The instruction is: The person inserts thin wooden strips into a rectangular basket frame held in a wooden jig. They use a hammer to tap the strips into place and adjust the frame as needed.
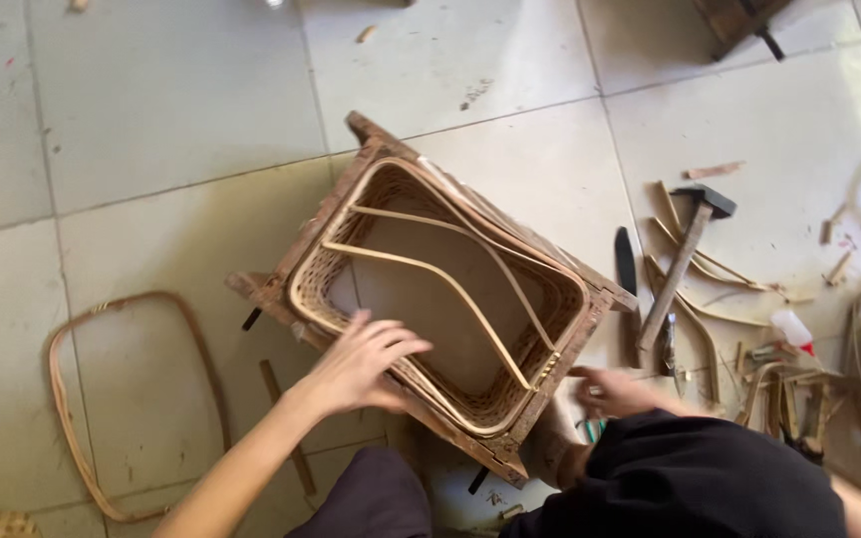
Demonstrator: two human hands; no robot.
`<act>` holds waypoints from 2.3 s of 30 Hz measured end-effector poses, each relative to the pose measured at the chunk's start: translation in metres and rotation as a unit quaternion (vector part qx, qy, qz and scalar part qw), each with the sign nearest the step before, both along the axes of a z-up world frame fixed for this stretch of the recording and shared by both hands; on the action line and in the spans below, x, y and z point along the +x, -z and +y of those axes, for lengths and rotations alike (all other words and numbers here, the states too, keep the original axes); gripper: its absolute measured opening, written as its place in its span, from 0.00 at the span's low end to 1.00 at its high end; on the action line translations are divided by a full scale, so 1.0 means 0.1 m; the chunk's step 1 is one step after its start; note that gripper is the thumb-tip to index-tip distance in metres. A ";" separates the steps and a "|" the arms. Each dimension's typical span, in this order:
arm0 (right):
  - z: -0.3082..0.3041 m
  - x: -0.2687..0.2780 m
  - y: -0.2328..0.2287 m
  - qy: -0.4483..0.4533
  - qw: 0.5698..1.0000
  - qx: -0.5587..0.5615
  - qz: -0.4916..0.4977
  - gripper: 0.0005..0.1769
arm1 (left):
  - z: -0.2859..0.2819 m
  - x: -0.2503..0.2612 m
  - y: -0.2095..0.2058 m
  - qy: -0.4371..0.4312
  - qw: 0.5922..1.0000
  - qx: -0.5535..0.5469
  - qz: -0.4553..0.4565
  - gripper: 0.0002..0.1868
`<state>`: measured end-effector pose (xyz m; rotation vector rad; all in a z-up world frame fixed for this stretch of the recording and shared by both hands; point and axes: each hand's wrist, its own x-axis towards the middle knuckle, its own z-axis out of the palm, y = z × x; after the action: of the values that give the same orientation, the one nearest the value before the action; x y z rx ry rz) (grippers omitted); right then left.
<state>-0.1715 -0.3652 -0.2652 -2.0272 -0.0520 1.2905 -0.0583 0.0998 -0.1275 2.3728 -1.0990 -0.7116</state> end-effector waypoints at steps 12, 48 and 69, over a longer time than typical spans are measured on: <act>0.43 1.04 0.14 0.264 0.954 0.127 -0.069 0.29 | 0.12 0.49 0.31 -0.007 0.988 0.032 -0.150 0.52; -0.74 1.28 -1.85 0.256 0.941 -0.067 -0.212 0.28 | -1.14 -0.44 0.37 -0.139 0.963 -0.069 -0.220 0.41; 0.46 1.13 -2.22 -0.447 0.800 -0.226 -0.331 0.42 | -1.15 -0.41 0.35 -0.132 0.960 -0.090 -0.230 0.37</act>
<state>-0.0588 -0.3195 -0.0429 -2.9552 -1.2733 1.0426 -0.0994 -0.0156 -0.1629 2.5183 -0.9365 0.0395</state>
